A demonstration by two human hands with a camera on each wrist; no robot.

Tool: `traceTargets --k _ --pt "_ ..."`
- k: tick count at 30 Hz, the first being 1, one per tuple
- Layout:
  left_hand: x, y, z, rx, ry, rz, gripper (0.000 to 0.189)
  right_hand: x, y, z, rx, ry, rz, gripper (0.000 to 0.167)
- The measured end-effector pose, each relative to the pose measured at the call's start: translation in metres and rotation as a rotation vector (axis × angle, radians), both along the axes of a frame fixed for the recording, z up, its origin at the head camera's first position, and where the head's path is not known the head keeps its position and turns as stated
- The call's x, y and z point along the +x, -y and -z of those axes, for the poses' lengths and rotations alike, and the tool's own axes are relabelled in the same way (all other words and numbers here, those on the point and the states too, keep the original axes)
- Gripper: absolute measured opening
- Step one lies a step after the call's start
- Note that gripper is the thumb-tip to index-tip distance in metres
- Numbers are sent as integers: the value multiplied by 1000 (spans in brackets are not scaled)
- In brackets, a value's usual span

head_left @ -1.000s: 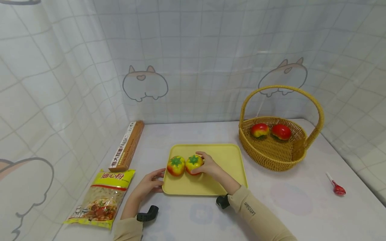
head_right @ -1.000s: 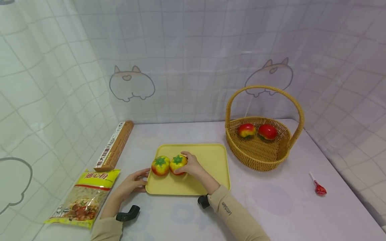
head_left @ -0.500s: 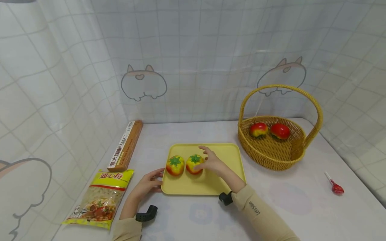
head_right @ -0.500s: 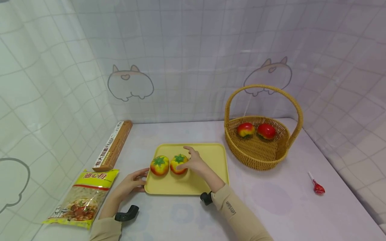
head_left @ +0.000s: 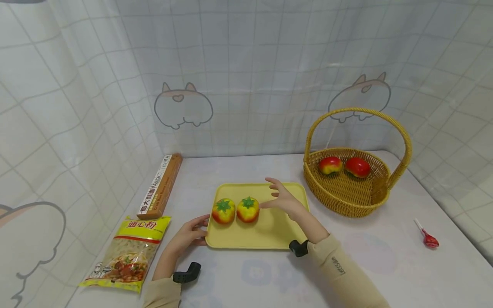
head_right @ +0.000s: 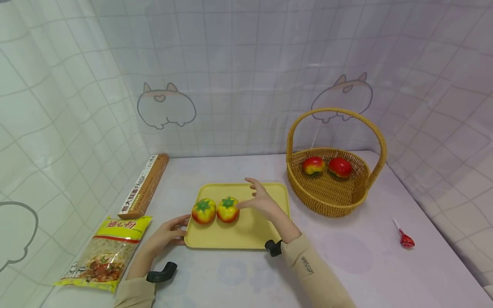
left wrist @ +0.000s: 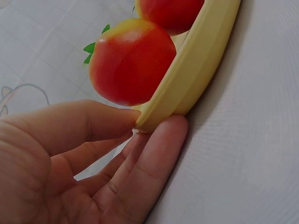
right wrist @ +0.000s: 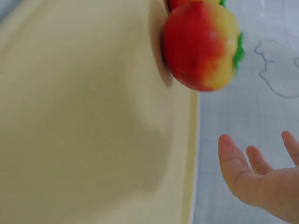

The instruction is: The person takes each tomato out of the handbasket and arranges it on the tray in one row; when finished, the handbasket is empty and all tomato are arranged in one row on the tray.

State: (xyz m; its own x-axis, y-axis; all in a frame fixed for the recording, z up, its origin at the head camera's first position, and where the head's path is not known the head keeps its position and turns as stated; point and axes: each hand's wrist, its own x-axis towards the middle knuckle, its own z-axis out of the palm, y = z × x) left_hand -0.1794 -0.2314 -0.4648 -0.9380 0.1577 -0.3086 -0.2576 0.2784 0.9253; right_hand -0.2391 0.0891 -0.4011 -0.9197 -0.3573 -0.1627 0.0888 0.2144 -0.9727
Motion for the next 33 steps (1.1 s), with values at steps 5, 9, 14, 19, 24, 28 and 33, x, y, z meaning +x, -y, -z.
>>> traceTargets --k 5,9,14,19,24,28,33 --pt "-1 -1 1 -11 5 -5 62 -1 -15 -4 11 -20 30 84" --pt "-2 -1 3 -18 10 -19 61 -1 -24 -8 8 -38 53 84" --pt "-3 -2 4 -14 17 -32 61 -1 -35 -15 9 -45 46 85" --pt "-4 -2 5 -3 17 -30 62 -1 -45 -23 1 -30 45 85" --pt "-4 -1 5 2 17 -24 63 -2 -54 -26 -6 -45 66 85" --pt "-4 -1 5 4 22 -24 63 -3 -63 -26 -12 -52 81 84" --pt "-3 -1 4 3 21 -35 63 -3 -75 -31 -31 -45 102 83"
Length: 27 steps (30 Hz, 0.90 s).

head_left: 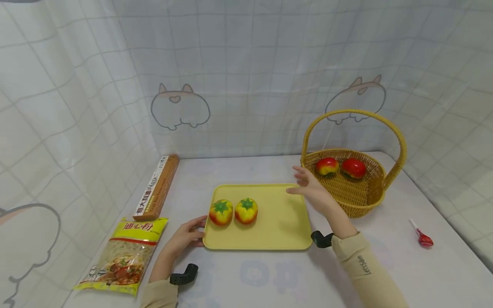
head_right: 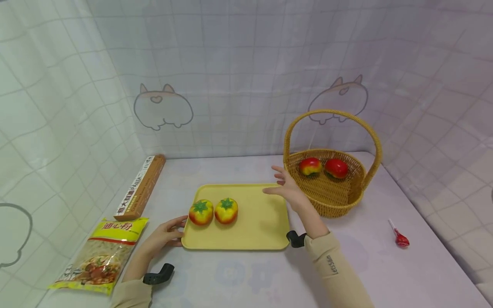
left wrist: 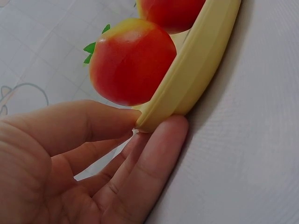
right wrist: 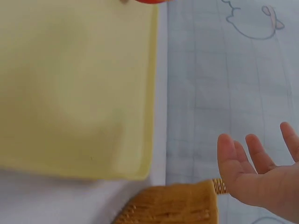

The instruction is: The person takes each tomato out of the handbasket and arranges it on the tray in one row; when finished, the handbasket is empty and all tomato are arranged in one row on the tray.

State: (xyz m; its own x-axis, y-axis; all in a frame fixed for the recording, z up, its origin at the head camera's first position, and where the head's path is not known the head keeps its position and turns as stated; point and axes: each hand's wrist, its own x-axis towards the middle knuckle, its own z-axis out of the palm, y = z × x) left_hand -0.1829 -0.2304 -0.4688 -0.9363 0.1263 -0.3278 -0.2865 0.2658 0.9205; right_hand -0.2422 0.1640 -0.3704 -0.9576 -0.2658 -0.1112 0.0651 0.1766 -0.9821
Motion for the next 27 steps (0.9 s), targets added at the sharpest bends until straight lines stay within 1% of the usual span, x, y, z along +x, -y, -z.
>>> traceTargets --k 4,9,13,16,21,24,27 --pt "1 0 -1 -1 -2 -1 63 -1 -9 -5 17 -23 28 81" --pt "1 1 -1 -5 1 -6 62 -3 -21 -10 14 -50 43 79" --pt "0 1 0 -6 0 2 62 -7 -31 -12 2 -56 62 77" --pt "0 1 0 -8 -3 2 62 -10 -37 -15 13 -58 78 77" --pt "-1 2 1 -4 -7 15 63 -16 -48 -20 35 -37 124 78" --pt "-1 3 2 -1 -7 26 63 -19 -55 -23 38 -42 144 78" --pt "-1 2 2 -4 -8 24 63 -23 -61 -26 49 -53 156 78"
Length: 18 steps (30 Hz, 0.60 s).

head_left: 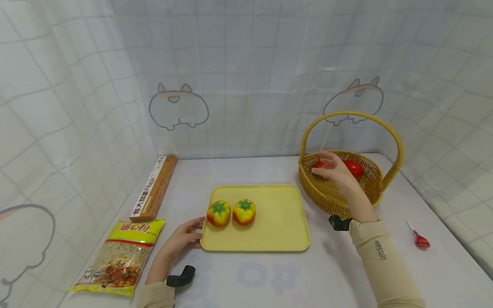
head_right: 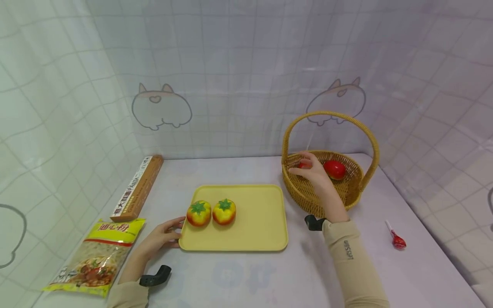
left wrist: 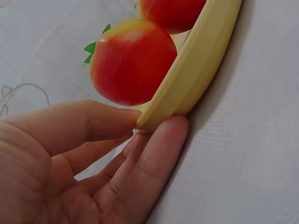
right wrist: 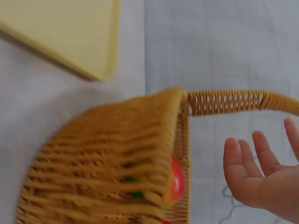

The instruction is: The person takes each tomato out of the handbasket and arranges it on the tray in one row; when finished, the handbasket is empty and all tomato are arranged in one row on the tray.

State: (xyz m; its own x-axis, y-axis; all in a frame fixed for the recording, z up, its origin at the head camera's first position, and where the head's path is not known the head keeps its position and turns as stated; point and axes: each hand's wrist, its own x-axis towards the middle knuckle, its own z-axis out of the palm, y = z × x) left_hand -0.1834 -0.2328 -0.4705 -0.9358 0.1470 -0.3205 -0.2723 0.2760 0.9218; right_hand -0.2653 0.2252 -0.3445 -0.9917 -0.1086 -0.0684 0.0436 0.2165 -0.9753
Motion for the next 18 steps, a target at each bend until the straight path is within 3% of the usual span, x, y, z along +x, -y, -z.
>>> traceTargets --k 8,18 --pt "3 0 -3 -1 -16 17 63 -10 -13 -10 13 -5 44 79" --pt "3 0 -2 -10 -9 -2 63 -25 -19 -19 -9 -37 33 80"
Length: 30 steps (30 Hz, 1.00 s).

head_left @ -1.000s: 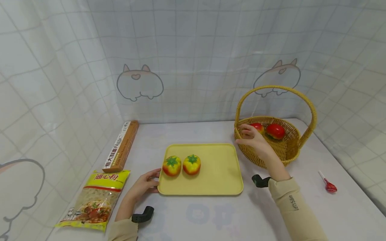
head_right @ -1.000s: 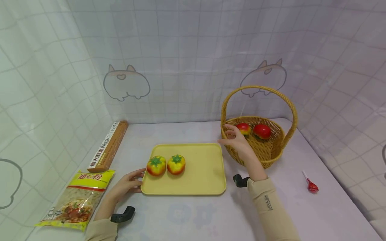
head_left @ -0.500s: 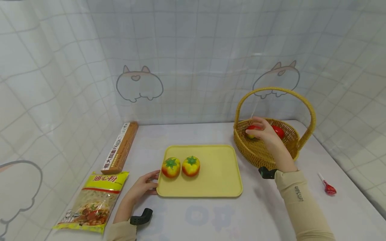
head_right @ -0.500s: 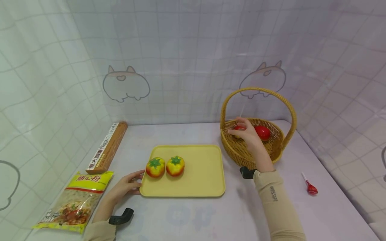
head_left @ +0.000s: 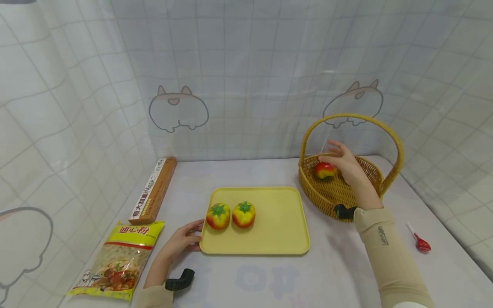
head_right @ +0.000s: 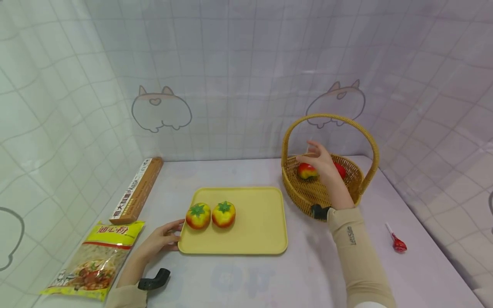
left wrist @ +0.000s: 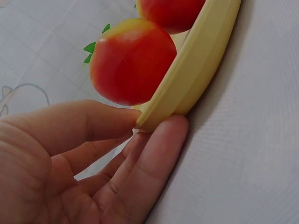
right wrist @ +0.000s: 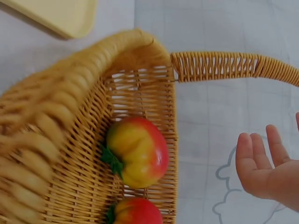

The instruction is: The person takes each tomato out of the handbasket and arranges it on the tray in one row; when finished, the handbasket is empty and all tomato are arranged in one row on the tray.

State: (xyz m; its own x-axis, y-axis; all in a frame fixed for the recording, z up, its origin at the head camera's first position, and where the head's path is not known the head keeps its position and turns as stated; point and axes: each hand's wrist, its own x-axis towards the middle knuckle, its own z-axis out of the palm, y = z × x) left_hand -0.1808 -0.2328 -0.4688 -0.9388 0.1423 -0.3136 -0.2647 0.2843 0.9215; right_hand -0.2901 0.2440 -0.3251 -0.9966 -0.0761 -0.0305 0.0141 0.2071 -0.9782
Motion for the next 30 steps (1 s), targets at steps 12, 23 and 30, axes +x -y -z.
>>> traceTargets --k 12,23,30 --pt "-2 0 -1 13 10 11 63 -23 -11 -6 -13 -58 57 79" --pt "-1 -3 0 13 25 15 64 -36 -21 10 -43 -115 93 71" --pt "0 -3 0 6 40 -6 64 -44 -28 22 -84 -132 76 69"
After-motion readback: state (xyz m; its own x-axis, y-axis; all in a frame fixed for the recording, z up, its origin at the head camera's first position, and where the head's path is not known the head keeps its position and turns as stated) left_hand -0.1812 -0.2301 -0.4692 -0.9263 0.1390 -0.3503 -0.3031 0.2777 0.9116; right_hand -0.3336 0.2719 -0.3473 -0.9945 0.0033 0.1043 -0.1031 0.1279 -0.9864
